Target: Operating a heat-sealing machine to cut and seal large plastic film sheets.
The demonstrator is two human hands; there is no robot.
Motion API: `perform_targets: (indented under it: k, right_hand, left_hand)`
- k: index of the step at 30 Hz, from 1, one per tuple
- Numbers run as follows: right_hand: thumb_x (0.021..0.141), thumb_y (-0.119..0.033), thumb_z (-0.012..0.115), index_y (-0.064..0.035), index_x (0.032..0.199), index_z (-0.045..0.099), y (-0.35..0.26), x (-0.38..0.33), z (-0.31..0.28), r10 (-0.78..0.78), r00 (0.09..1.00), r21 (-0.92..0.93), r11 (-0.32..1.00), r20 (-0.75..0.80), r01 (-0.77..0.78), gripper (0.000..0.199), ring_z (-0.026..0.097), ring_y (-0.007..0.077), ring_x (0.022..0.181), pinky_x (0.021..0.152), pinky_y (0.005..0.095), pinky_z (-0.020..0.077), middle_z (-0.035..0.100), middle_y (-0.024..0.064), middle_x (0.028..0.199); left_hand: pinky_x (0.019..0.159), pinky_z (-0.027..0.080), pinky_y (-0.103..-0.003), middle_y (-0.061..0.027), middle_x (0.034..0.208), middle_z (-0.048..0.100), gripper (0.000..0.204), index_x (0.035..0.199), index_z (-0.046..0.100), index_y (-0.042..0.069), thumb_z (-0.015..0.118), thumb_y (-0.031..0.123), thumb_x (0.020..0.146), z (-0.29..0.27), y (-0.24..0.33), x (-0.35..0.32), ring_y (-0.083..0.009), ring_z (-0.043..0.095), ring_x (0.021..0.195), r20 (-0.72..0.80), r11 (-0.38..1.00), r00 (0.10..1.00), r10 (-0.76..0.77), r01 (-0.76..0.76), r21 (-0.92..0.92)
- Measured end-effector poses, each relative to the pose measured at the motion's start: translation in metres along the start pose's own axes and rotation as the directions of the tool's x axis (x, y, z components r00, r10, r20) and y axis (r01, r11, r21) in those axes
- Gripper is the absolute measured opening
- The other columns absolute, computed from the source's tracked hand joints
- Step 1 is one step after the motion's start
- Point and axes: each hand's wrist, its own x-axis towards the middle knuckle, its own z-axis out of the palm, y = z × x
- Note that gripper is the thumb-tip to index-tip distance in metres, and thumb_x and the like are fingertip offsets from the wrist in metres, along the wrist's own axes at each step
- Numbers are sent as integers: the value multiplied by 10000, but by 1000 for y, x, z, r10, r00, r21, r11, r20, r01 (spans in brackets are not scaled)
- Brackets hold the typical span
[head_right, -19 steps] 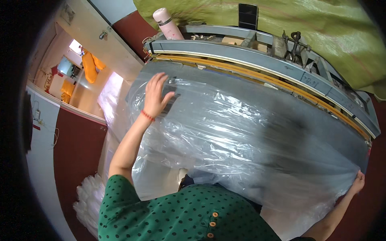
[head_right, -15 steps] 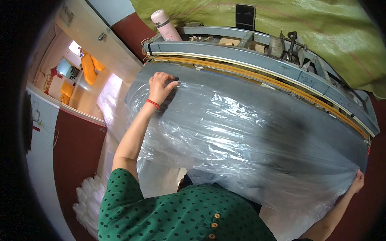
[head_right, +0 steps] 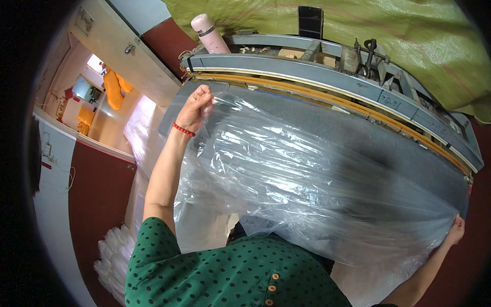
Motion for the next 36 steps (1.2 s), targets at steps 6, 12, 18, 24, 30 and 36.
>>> perform_targets:
  k: [6,12,18,24,30,36]
  right_hand:
    - [791,-363,577,-21,800,598,4,-1,0,4,1000,29,1000,-1,-4,344,471,102,670,652,239,388,562,3,703]
    - [795,-271,595,-10,894,617,-4,-16,-22,105,994,436,894,11,-100,280,511,103,781,741,227,399,594,17,845]
    - [803,-215,591,-29,997,591,4,-35,-80,271,963,737,649,6,-187,269,533,134,876,804,258,412,589,56,965]
    - [780,-156,614,-1,967,592,-8,-35,-78,279,960,684,699,7,-208,244,540,145,875,807,271,419,593,70,955]
    - [847,-222,422,-37,907,620,-110,10,-30,359,933,700,658,33,-278,278,566,204,816,706,341,442,607,68,882]
    - [788,-179,574,-33,769,553,-163,25,108,31,958,494,861,-286,120,150,497,133,621,602,279,409,541,48,677]
  left_hand:
    - [579,418,-176,-17,735,585,138,822,516,71,624,53,739,-16,-27,10,-74,541,651,-144,959,987,-74,109,260]
    - [600,449,-265,-28,744,616,158,836,548,63,633,107,711,-4,-61,7,-178,590,674,-43,159,912,409,-24,987]
    - [625,445,-317,-64,744,594,195,854,547,66,645,107,690,0,-60,2,-232,569,731,20,177,878,478,-118,977]
    - [665,430,-348,-98,766,566,124,820,544,43,599,104,727,-8,-62,7,-279,536,751,229,-25,854,467,-246,969]
    - [661,383,-325,-106,737,465,190,714,463,11,377,116,847,5,-30,42,-222,453,698,-123,341,732,670,-157,927]
    - [441,274,-198,53,574,397,194,650,482,94,513,183,819,-60,-78,95,-43,331,505,-447,724,683,578,-176,668]
